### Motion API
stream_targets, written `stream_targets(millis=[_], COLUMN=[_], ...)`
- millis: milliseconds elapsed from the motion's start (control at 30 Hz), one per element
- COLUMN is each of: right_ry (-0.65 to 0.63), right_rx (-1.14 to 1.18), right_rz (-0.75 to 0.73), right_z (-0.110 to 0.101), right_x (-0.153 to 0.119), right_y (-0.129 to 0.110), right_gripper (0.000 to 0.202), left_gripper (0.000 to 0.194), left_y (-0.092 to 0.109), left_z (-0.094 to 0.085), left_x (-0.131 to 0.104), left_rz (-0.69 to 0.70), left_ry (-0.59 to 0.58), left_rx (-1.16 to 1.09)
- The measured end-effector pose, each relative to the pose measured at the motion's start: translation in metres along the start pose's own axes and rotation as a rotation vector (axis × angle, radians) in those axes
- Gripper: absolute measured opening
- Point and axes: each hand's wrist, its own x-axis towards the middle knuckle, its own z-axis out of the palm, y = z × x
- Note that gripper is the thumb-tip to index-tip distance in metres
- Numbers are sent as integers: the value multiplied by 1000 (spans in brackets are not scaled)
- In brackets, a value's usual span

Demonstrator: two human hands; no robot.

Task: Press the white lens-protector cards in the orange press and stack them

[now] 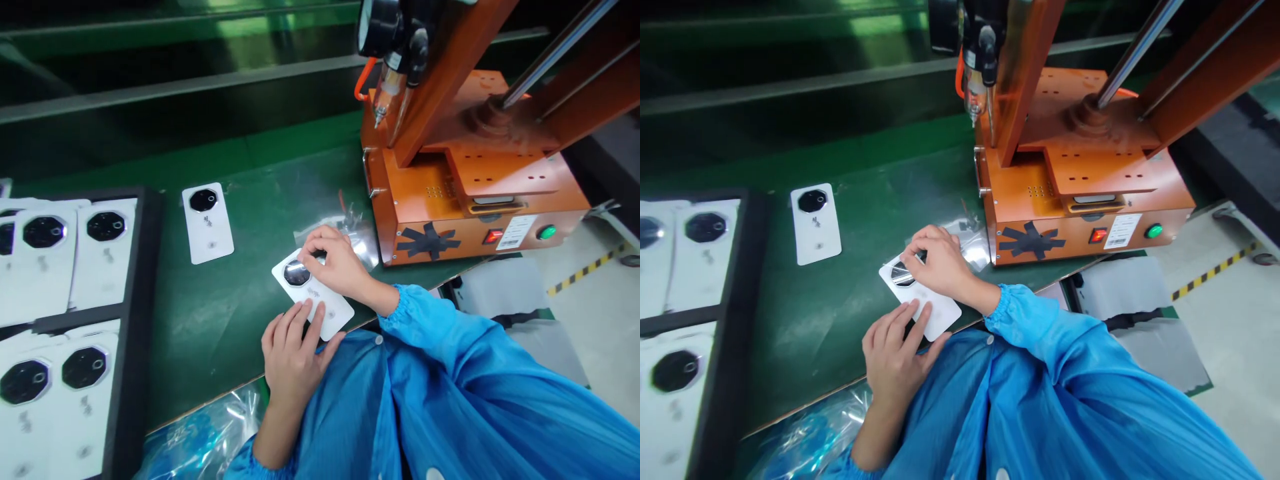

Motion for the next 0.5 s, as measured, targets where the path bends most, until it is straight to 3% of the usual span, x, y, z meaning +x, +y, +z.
stream_targets(millis=[333,500], right_ry=[-75,-41], right_rx=[-137,-204], right_rz=[-24,-71], right_z=[12,16], right_x=[-3,-3], right_y=[-3,4], right_gripper=[14,15], left_gripper=[51,52], left_y=[0,0], left_z=[-1,0], left_x=[2,0], left_rz=[-25,-21], left_ry=[-8,-4], left_rx=[2,5])
